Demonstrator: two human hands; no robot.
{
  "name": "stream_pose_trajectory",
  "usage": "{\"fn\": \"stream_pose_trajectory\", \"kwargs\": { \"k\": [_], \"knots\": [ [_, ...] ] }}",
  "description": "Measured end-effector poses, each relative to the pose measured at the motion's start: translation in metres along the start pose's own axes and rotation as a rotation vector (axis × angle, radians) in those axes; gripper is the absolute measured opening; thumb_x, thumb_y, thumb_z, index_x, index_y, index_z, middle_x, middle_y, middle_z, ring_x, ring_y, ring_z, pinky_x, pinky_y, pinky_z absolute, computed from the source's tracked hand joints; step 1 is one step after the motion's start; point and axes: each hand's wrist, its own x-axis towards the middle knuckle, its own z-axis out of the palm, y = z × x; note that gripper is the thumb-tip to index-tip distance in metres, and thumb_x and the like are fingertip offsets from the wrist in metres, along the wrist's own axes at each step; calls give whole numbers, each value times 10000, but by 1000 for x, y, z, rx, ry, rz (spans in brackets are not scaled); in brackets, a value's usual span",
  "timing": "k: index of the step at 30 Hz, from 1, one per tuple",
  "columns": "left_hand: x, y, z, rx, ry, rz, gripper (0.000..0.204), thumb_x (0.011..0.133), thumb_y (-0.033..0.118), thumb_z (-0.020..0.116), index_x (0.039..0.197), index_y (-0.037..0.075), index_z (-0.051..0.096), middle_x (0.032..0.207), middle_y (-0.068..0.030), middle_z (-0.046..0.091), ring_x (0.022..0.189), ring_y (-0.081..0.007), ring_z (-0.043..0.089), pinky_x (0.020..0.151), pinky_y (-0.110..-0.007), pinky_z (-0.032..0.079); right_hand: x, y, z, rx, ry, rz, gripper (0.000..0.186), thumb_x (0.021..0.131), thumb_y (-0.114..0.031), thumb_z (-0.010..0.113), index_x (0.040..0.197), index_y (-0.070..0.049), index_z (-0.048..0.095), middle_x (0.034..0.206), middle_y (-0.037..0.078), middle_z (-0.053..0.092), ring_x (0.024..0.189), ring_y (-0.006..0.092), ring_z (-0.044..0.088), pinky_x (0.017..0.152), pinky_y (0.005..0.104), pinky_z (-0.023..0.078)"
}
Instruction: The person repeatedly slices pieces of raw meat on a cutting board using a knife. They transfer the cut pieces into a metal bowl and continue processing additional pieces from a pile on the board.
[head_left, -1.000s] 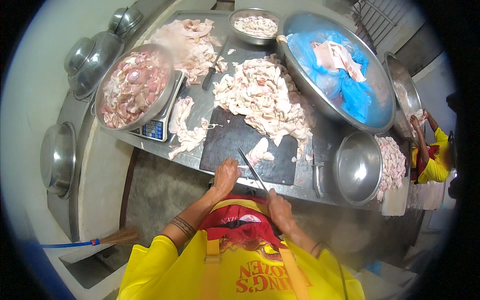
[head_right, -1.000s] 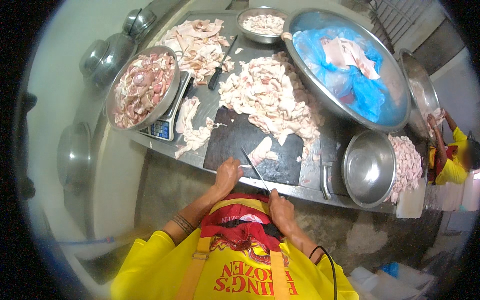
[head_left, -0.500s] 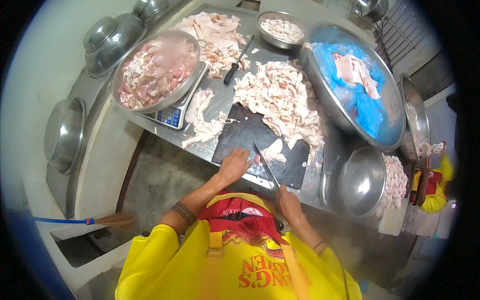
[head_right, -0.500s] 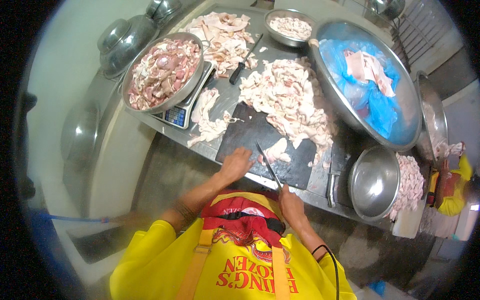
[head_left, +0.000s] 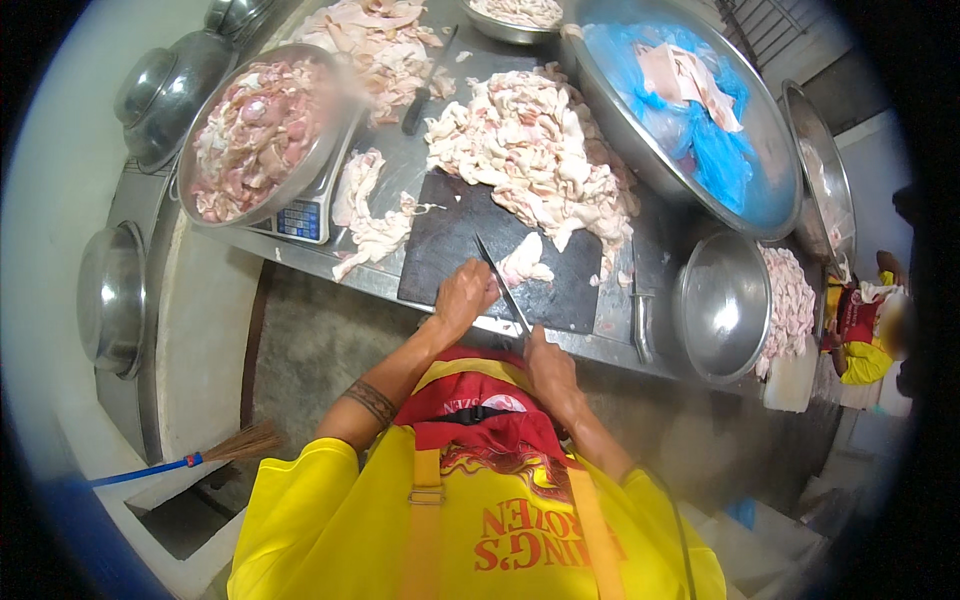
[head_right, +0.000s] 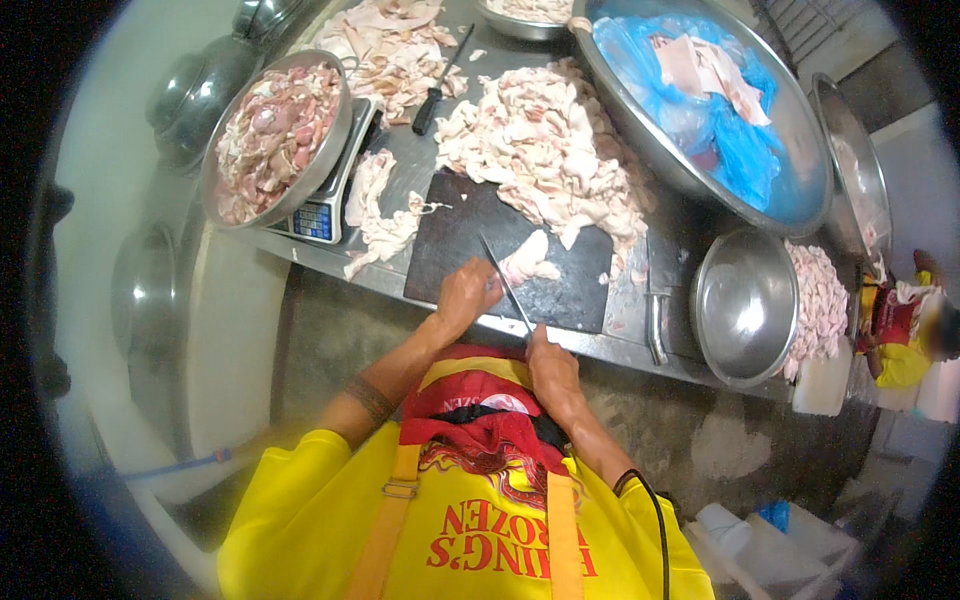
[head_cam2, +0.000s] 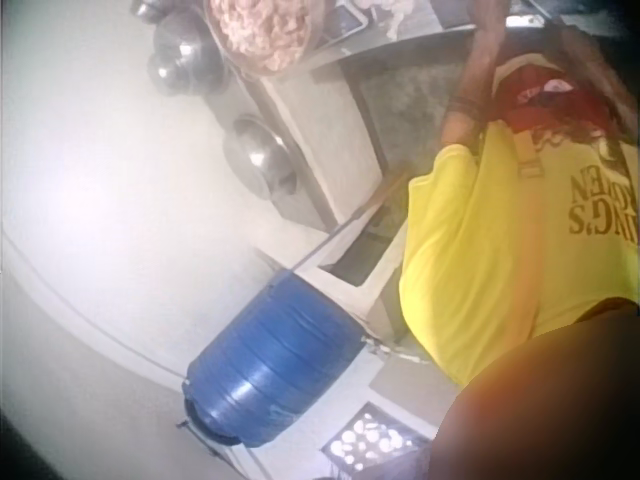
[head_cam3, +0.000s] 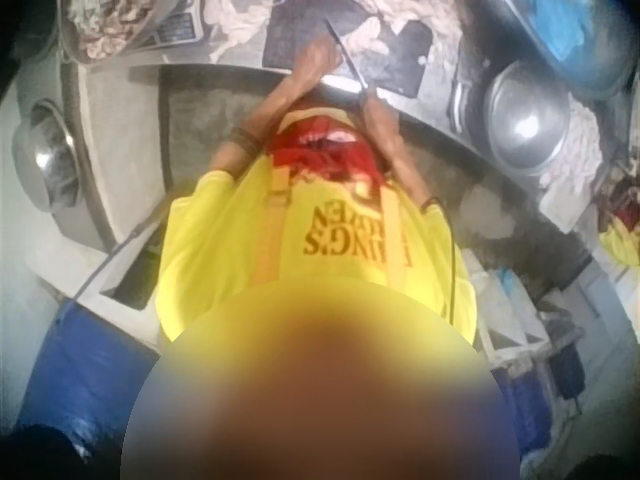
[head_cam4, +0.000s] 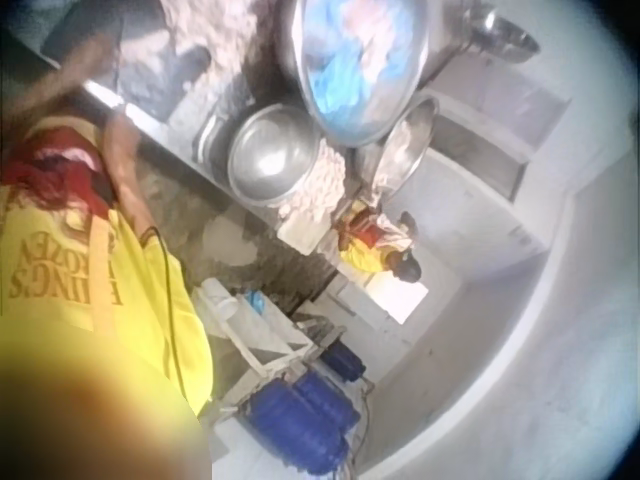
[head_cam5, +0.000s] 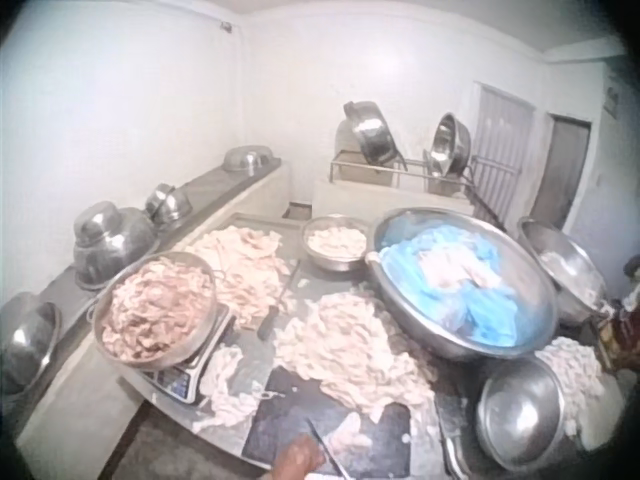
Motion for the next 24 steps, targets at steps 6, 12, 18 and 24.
{"fn": "stream_pose_trajectory", "kwargs": {
  "k": [6,12,18,24],
  "knots": [
    [22,-22,1,71,118,-130,135,843,107,692,825,-2,614,846,-233,626,711,-444,656,616,-529,533,-49,25,-8,-59,-127,150,174,1018,-180,418,1109,-44,475,874,319,691,835,538,670,747,644,501],
    [35,-32,-36,-28,89,-28,222,817,124,715,990,12,633,969,-210,624,928,-424,646,769,-504,539,-52,35,-11,-42,-175,139,214,1042,-225,383,1105,-47,484,907,314,694,855,526,673,762,633,511],
    [23,1,-33,109,-306,-13,284,813,165,715,1043,20,631,1141,-265,600,1136,-477,571,920,-542,497,-52,42,0,155,-132,101,255,1041,-227,364,1147,-34,492,968,280,706,920,475,695,786,601,528],
    [-4,-1,-28,197,-203,166,141,812,42,679,876,-35,580,917,-246,537,767,-473,623,641,-527,517,-37,26,8,129,57,-41,172,969,-114,479,1101,-6,501,891,228,708,836,416,716,676,522,559]
  ]
}}
